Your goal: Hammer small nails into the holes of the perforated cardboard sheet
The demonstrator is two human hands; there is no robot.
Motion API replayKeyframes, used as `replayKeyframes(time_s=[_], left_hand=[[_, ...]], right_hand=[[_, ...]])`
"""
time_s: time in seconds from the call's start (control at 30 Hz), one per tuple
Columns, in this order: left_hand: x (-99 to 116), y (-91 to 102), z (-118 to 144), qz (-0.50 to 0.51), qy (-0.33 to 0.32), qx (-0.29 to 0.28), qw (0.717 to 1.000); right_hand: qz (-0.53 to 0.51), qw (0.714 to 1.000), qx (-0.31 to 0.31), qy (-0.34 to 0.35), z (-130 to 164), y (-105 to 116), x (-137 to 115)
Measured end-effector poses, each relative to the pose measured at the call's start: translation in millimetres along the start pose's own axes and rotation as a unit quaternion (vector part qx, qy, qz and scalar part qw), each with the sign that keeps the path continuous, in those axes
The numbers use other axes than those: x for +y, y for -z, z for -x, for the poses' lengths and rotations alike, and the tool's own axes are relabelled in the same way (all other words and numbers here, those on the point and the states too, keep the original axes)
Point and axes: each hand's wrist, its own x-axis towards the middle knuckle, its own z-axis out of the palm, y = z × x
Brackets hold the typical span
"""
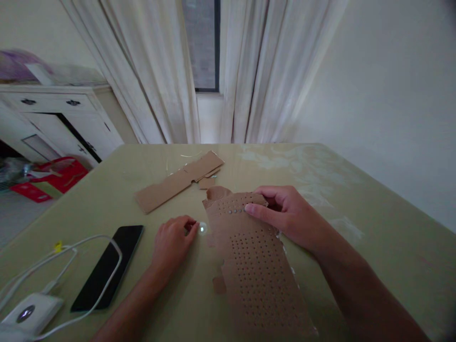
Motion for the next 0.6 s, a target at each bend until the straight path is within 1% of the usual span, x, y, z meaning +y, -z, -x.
replayKeyframes(time_s=[0.07, 0.13, 0.33, 0.5, 0.6], left_hand=[[1.2, 1.6, -1.1, -0.017, 0.003, -0.015, 1.000], [2.4, 2.7, -1.8, -0.024, 0.004, -0.016, 1.000], [2.9, 3.9, -1.5, -0.034, 0.002, -0.004, 0.999], [-0.4, 2.7, -1.7, -0.033, -0.008, 0.021, 0.999], [-2.3, 1.9, -1.6, -0.010, 0.005, 0.014, 1.000]], right_hand=[[-0.004, 1.000, -0.005, -0.007, -0.2, -0.3, 1.0], [-0.006, 1.000, -0.008, -0.009, -0.3, -0.6, 2.1], [-0.009, 1.000, -0.018, -0.014, -0.9, -0.7, 4.2], [0.000, 1.000, -0.019, -0.007, -0.8, -1.0, 5.0], [0.002, 1.000, -0.018, -0.004, -0.3, -1.4, 5.8]])
